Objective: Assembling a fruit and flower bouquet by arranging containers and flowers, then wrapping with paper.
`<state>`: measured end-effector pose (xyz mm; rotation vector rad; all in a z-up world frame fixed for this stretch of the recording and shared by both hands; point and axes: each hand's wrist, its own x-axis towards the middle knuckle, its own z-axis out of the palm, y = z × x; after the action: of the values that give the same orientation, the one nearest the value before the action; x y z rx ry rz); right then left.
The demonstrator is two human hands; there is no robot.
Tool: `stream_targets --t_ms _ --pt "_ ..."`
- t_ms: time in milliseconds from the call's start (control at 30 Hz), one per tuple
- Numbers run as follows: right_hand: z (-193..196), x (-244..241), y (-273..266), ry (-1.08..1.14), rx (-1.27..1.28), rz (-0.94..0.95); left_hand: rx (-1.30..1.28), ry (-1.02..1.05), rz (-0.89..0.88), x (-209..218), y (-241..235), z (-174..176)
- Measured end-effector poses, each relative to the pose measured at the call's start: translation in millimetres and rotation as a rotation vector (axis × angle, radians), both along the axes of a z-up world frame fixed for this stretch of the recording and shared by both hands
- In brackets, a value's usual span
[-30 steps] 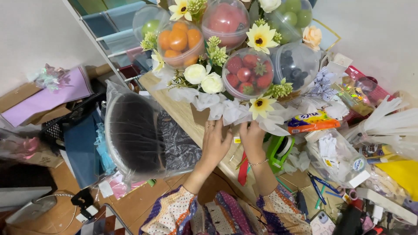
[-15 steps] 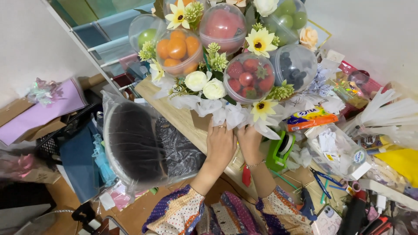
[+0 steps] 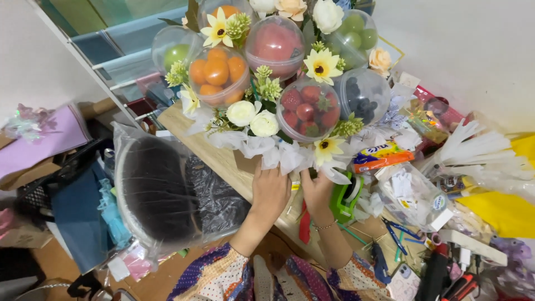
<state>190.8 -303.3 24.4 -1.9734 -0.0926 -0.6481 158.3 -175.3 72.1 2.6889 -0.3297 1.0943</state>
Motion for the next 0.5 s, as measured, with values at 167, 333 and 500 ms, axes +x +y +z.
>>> stream_targets --t_ms 167,333,500 --pt "6.7 2.4 12.7 0.037 0.224 -0.004 0.082 -0.003 -0.008 10.7 -1.4 -17.6" --pt "-7.0 0.8 35.9 0.027 0.35 -0.102 0.171 -0.026 -0.182 29.0 16.0 -33.7" --pt "-22.1 13.7 56.1 0.021 0.389 -0.227 0.262 0.073 -0.324 33.8 28.9 -59.7"
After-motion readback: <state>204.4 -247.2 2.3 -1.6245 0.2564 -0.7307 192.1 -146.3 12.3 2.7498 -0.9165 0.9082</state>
